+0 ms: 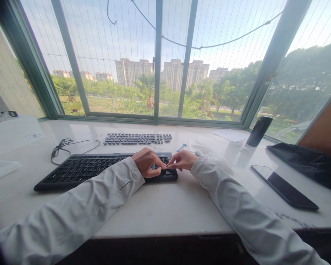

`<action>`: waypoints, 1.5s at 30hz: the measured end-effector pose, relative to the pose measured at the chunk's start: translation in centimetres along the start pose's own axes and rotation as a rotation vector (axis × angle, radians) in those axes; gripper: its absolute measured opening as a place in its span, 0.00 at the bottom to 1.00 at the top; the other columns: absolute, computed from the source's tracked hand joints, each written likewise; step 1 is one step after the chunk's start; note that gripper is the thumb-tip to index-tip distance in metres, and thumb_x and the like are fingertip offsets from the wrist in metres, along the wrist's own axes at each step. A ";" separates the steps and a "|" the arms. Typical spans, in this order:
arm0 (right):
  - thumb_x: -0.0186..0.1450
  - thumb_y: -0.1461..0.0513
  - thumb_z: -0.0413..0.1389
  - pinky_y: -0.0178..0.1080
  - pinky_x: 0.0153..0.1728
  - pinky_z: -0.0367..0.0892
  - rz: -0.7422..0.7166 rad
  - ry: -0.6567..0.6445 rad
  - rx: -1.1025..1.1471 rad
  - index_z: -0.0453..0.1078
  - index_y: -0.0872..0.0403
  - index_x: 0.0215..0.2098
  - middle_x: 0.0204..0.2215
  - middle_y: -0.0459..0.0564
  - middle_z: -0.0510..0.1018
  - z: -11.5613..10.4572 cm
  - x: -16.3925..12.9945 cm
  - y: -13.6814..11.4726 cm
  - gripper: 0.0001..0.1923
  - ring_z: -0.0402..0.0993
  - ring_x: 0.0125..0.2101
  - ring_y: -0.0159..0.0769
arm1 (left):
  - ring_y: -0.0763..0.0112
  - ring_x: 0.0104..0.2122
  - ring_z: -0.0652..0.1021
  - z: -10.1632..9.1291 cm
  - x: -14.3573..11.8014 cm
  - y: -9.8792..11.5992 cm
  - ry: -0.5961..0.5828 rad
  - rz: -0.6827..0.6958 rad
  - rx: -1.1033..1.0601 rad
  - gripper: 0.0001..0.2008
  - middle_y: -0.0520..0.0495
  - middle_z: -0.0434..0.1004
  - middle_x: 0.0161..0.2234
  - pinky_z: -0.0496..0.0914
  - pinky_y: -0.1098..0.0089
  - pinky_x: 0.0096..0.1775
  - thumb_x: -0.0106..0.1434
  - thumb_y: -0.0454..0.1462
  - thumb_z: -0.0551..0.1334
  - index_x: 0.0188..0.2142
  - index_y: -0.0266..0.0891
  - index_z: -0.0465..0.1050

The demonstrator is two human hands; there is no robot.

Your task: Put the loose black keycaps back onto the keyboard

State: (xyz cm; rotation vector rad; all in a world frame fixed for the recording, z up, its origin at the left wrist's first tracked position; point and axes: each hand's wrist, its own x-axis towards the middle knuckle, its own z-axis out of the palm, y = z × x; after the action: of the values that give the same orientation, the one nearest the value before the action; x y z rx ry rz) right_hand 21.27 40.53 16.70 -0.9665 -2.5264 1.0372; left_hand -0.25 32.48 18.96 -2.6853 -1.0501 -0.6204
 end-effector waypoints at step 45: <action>0.56 0.48 0.56 0.31 0.21 0.52 -0.080 0.342 -0.327 0.77 0.55 0.31 0.10 0.41 0.65 0.2 -1.3 -3.1 0.19 0.57 0.14 0.24 | 0.66 0.22 0.74 0.3 0.3 0.4 0.033 -0.093 0.183 0.14 0.44 0.76 0.20 0.61 0.70 0.25 0.52 0.40 0.54 0.26 0.40 0.79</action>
State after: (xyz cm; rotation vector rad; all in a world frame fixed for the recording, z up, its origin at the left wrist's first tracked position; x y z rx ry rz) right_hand 20.65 37.96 18.76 -1.0133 -2.4562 0.3980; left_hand 0.28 32.47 18.79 -2.4736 -1.1674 -0.5533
